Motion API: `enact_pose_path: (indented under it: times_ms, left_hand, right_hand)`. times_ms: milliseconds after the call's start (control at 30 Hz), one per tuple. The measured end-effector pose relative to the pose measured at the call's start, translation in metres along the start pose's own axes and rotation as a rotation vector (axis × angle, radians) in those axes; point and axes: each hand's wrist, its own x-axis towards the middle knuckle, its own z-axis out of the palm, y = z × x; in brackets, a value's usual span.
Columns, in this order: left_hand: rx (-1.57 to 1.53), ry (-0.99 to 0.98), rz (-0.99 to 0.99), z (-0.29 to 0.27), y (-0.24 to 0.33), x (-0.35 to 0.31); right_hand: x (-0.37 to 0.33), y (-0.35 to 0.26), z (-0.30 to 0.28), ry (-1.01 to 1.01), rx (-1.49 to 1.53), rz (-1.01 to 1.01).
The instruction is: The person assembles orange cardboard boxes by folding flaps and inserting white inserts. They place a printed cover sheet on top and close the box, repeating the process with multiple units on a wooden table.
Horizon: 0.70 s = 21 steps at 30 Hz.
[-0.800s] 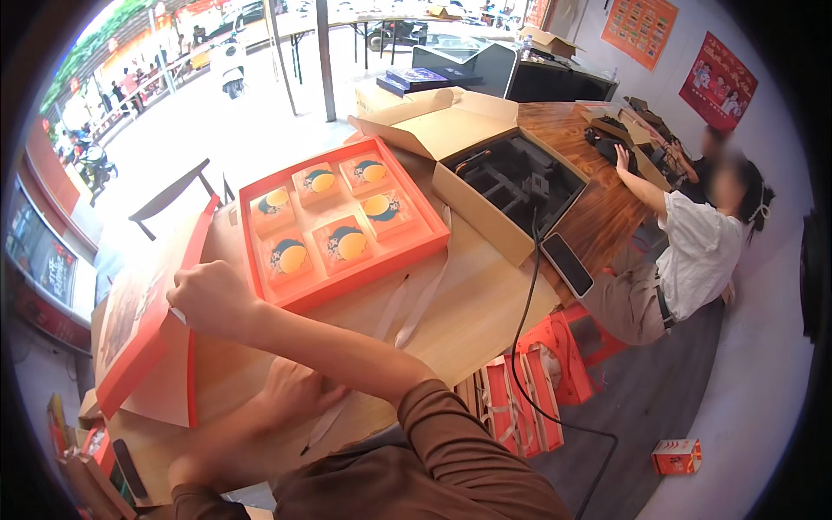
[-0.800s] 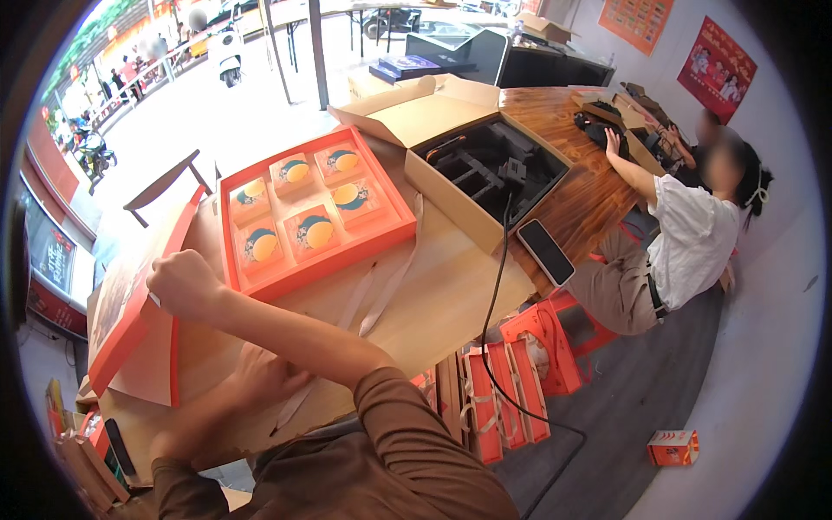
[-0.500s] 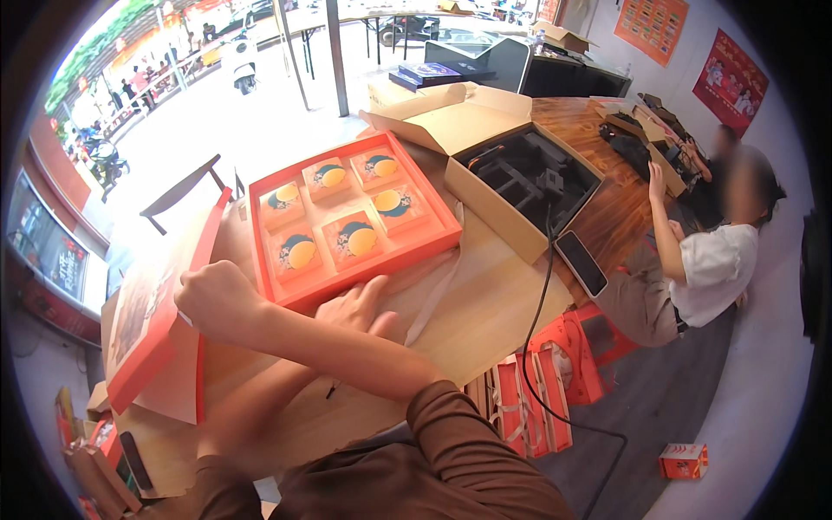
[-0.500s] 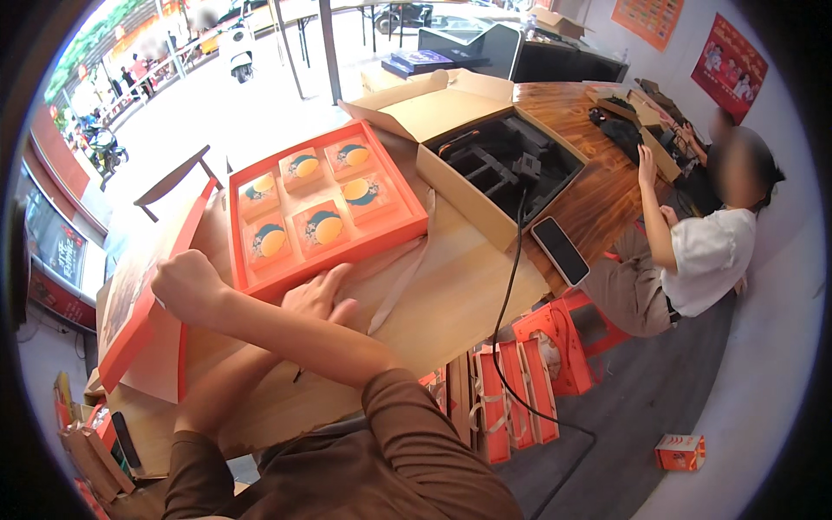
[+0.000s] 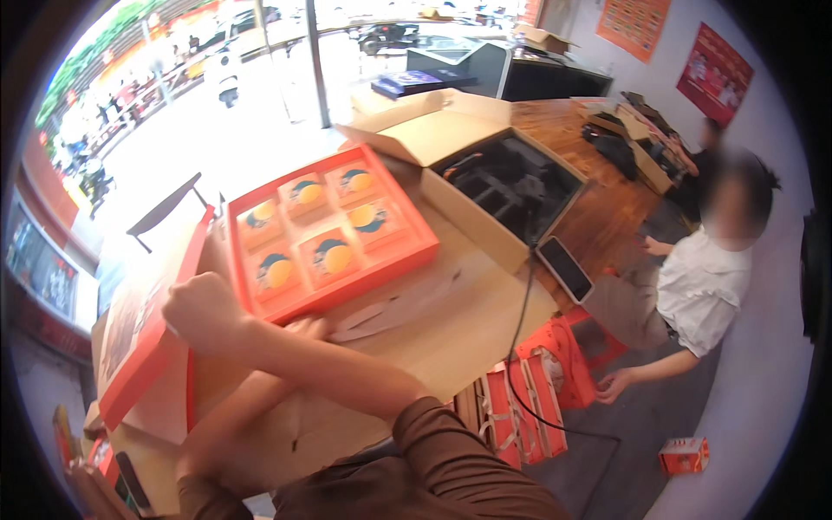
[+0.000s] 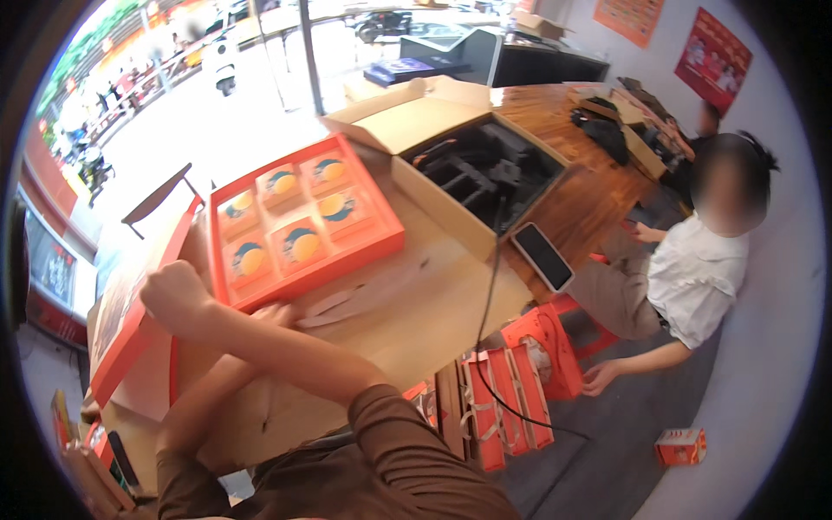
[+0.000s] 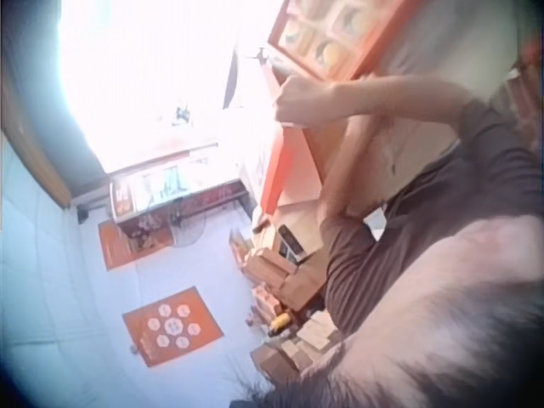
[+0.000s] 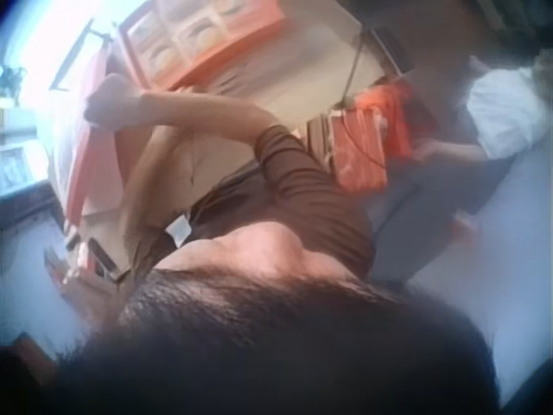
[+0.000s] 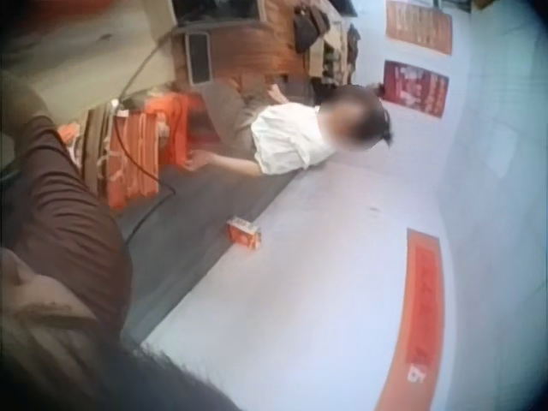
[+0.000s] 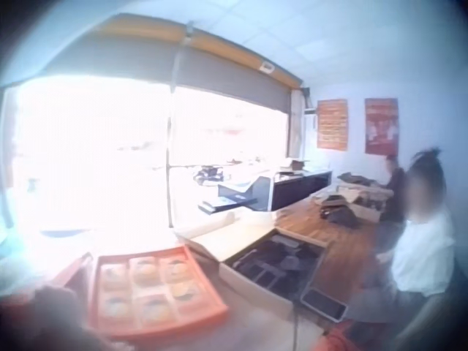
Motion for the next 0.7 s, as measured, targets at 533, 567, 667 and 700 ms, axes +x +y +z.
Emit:
enact_pose_path:
  times_ms: [533, 567, 667, 700]
  left_hand:
    - [0.322, 0.380, -0.722, -0.197, -0.174, -0.265]
    - [0.341, 0.381, -0.722, -0.200, -0.180, -0.265]
    - [0.399, 0.352, -0.728, -0.203, -0.189, -0.256]
    - [0.412, 0.342, -0.721, -0.207, -0.188, -0.246]
  right_hand:
    - [0.015, 0.016, 0.010, 0.110, 0.044, 0.010]
    - [0.008, 0.018, 0.010, 0.158, 0.085, 0.015]
    - [-0.005, 0.029, -0.004, 0.248, 0.334, 0.056]
    - [-0.003, 0.031, -0.017, 0.222, 0.258, 0.107]
